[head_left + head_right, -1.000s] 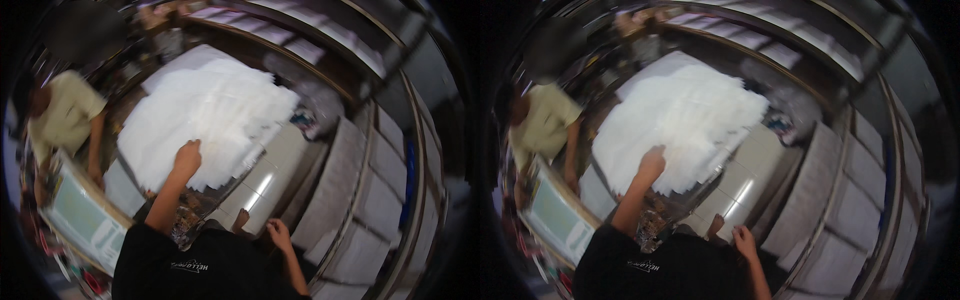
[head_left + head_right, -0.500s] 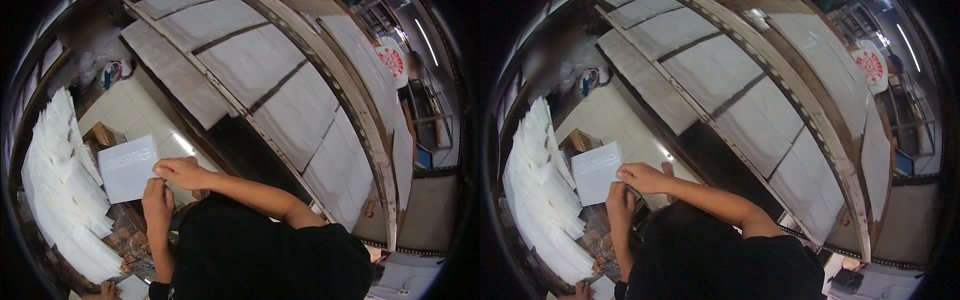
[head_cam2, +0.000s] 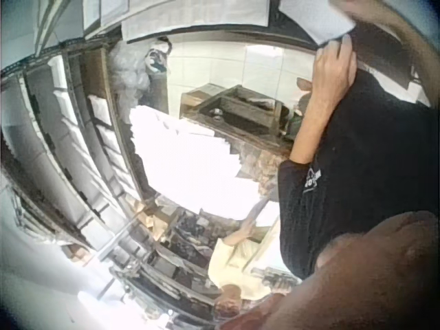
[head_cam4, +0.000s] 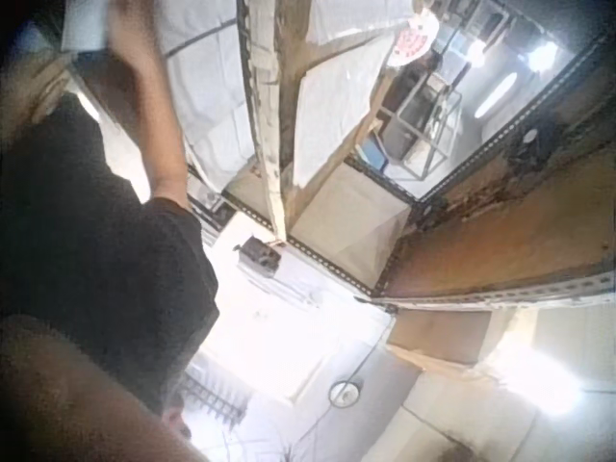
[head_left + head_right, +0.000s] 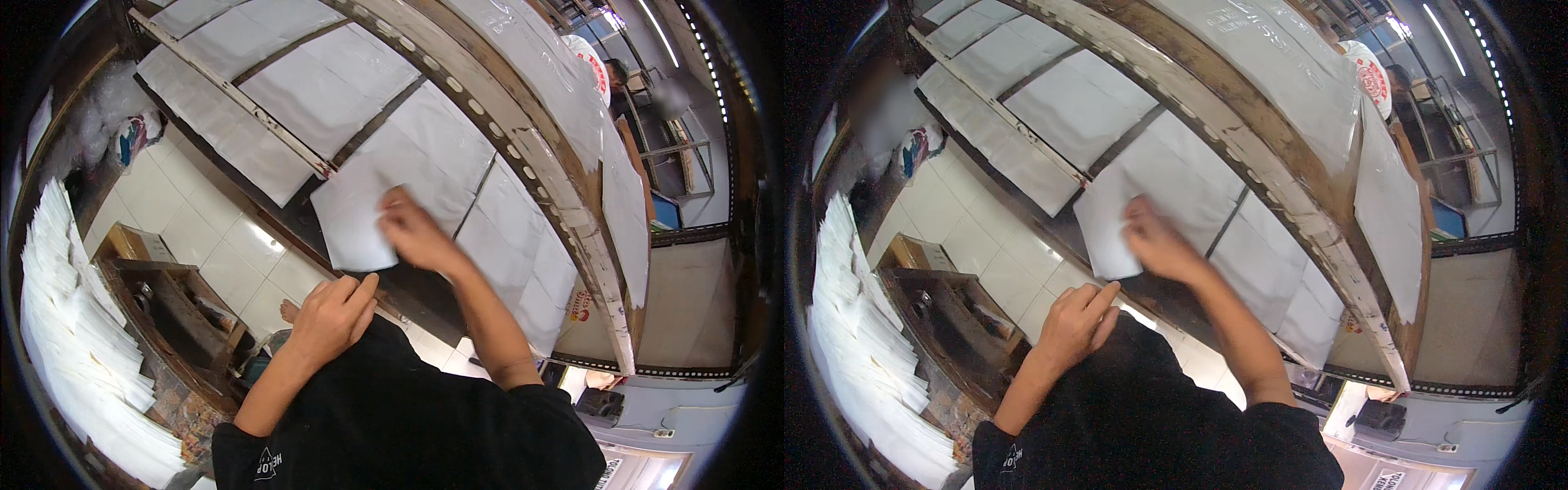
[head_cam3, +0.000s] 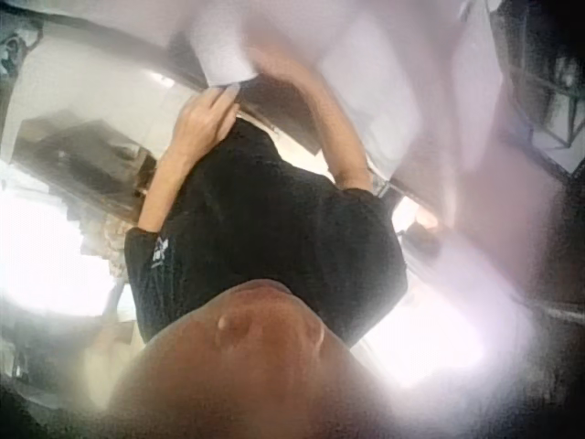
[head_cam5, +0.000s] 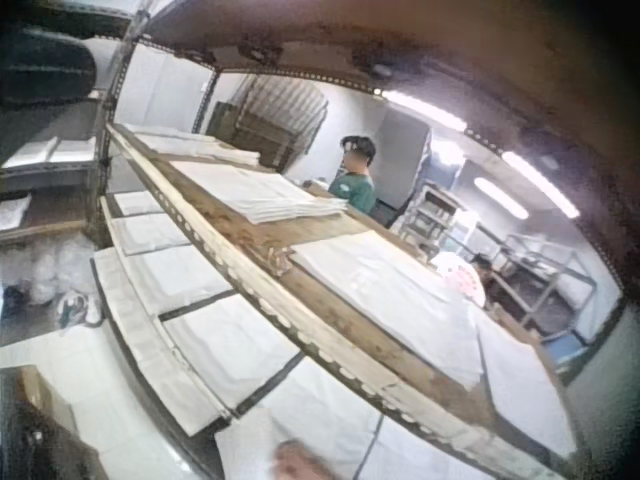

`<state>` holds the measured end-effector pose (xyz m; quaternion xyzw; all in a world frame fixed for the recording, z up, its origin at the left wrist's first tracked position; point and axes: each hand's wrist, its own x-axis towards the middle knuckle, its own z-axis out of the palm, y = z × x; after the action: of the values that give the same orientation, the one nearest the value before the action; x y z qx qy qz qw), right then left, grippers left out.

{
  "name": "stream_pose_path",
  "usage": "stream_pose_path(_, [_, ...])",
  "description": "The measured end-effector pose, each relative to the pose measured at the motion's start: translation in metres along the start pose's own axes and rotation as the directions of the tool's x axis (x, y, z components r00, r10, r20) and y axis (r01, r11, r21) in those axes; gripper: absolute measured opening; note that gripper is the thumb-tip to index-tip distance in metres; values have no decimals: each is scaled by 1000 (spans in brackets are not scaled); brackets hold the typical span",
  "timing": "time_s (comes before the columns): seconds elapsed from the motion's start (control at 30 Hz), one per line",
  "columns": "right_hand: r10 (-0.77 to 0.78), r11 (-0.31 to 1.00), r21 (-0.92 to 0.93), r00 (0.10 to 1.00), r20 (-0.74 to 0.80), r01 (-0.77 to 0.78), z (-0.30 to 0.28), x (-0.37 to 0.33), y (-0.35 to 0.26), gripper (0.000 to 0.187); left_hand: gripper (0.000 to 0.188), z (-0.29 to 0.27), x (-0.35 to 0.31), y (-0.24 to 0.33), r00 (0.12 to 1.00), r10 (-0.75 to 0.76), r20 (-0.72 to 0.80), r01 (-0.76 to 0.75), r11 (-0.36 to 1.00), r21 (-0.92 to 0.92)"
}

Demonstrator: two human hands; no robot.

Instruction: The person repeatedly picks up white sheets from a table and places them onto a multi-tiered wooden shelving unit. The person moves back and forth between the table and the shelves, handling the sheets one at a time.

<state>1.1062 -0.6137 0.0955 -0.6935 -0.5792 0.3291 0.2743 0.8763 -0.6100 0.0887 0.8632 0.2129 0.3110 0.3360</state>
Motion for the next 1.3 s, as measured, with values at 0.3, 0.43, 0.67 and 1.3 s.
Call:
stream_pose_path(0.3, [405, 913, 246, 780, -476, -324, -222, -130, 163, 19, 31, 87, -69, -75, 858, -504, 95, 506, 862, 1])
stream_pose_path(0.43, [576, 806, 524, 565, -591, -275, -251, -192, 297, 18, 33, 149, -164, -147, 729, -665, 165, 656, 747, 109])
stream_pose_path(0.67, [621, 769, 363, 482, -618, -526, -247, -207, 327, 22, 30, 225, -308, -168, 344, -918, 200, 938, 326, -116])
stream_pose_path(1.3, [384, 853, 4, 623, -682, -521, -243, -220, 373, 27, 16, 266, -362, -168, 222, -973, 56, 943, 200, -267])
